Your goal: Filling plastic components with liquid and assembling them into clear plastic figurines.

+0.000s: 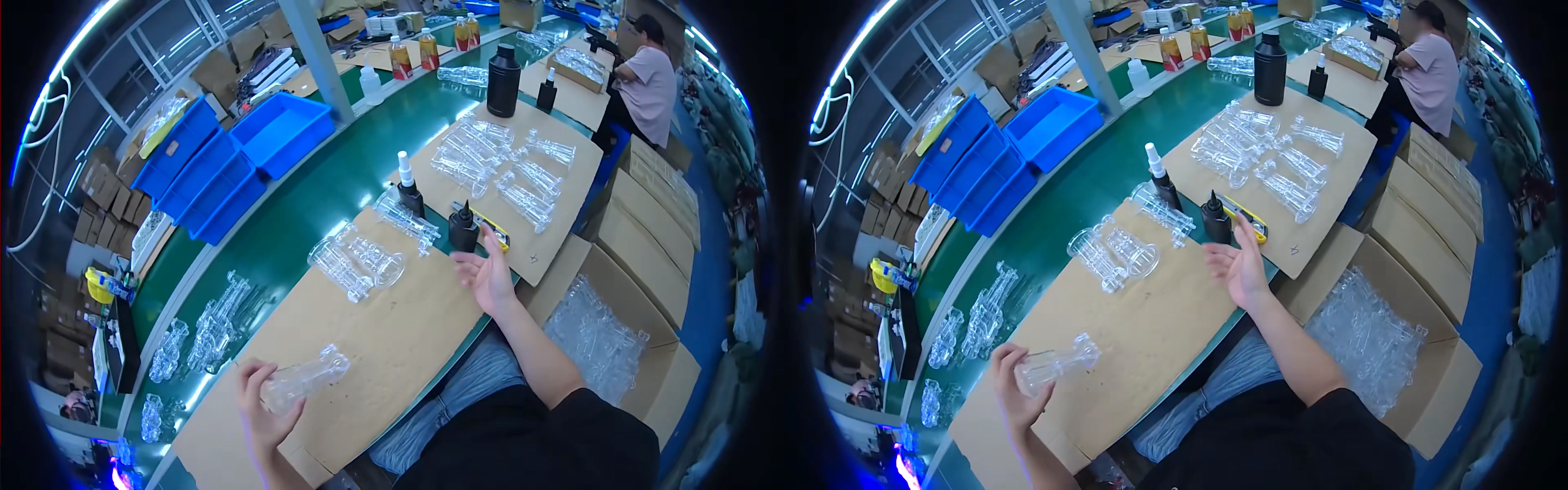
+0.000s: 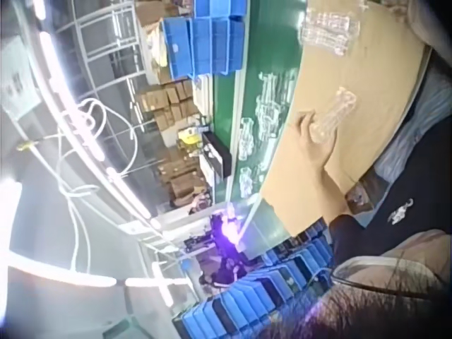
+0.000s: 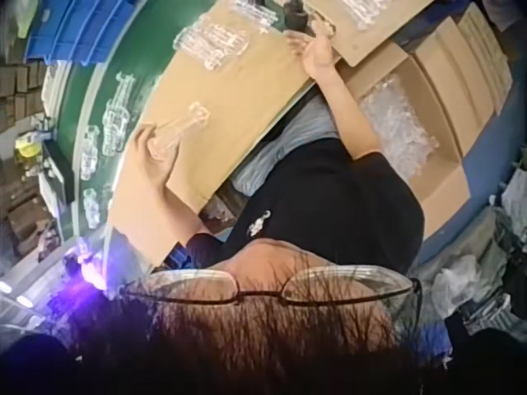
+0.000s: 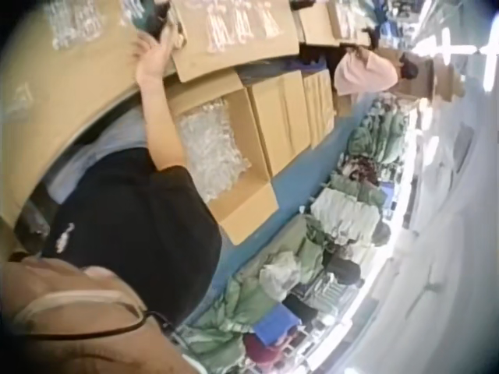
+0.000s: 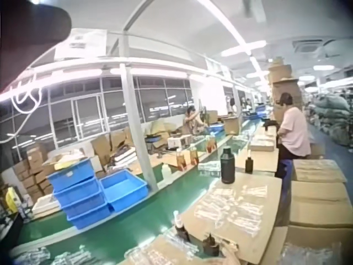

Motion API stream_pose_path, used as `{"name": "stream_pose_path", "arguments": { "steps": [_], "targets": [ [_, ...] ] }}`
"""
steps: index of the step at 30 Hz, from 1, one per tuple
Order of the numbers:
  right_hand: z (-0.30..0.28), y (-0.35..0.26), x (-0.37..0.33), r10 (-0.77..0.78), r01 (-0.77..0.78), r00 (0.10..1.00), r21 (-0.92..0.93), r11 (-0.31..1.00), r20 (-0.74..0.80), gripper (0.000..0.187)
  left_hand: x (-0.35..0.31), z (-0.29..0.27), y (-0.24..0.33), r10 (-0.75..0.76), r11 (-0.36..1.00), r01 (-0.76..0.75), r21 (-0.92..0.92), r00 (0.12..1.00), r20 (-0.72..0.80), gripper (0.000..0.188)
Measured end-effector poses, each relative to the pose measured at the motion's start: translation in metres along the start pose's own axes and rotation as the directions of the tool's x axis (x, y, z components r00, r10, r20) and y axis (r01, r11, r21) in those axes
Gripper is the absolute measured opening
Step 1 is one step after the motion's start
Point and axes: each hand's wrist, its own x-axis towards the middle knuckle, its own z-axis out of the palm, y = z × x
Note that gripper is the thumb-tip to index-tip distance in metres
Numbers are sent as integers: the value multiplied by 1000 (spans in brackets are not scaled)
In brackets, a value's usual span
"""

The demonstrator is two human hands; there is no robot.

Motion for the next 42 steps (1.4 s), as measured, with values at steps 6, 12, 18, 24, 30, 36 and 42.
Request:
{"name": "stream_pose_path", "arguments": {
  "steps": [6,12,18,24,30,36,42],
  "targets": [
    [2,8,36,230,-227,973,280,933,22,48,-1,61,-27,-18,941,2,-338,999,-44,84],
    [13,-23,-13,-213,234,968,-170,957,132,36,13,86,-26,-72,938,27,-346,990,-118,92],
    [86,-50,-17,-340,447,681,0,895,649,58,4,92,-33,-341,205,194,-959,933,115,92],
    [179,-31,-8,-315,176,594,263,949,740,57,33,31,7,-139,252,-119,-960,978,-157,91],
    [246,1,-23,-389,156,489,360,920,781,52,21,12,17,70,634,-205,-746,976,-208,84],
    [241,27,-11,-296,127,524,271,954,798,52,27,20,13,94,805,-75,-589,996,0,71],
    [237,36,-10,-162,122,584,111,986,796,55,34,28,13,58,808,57,-587,983,175,66]
  ]
}}
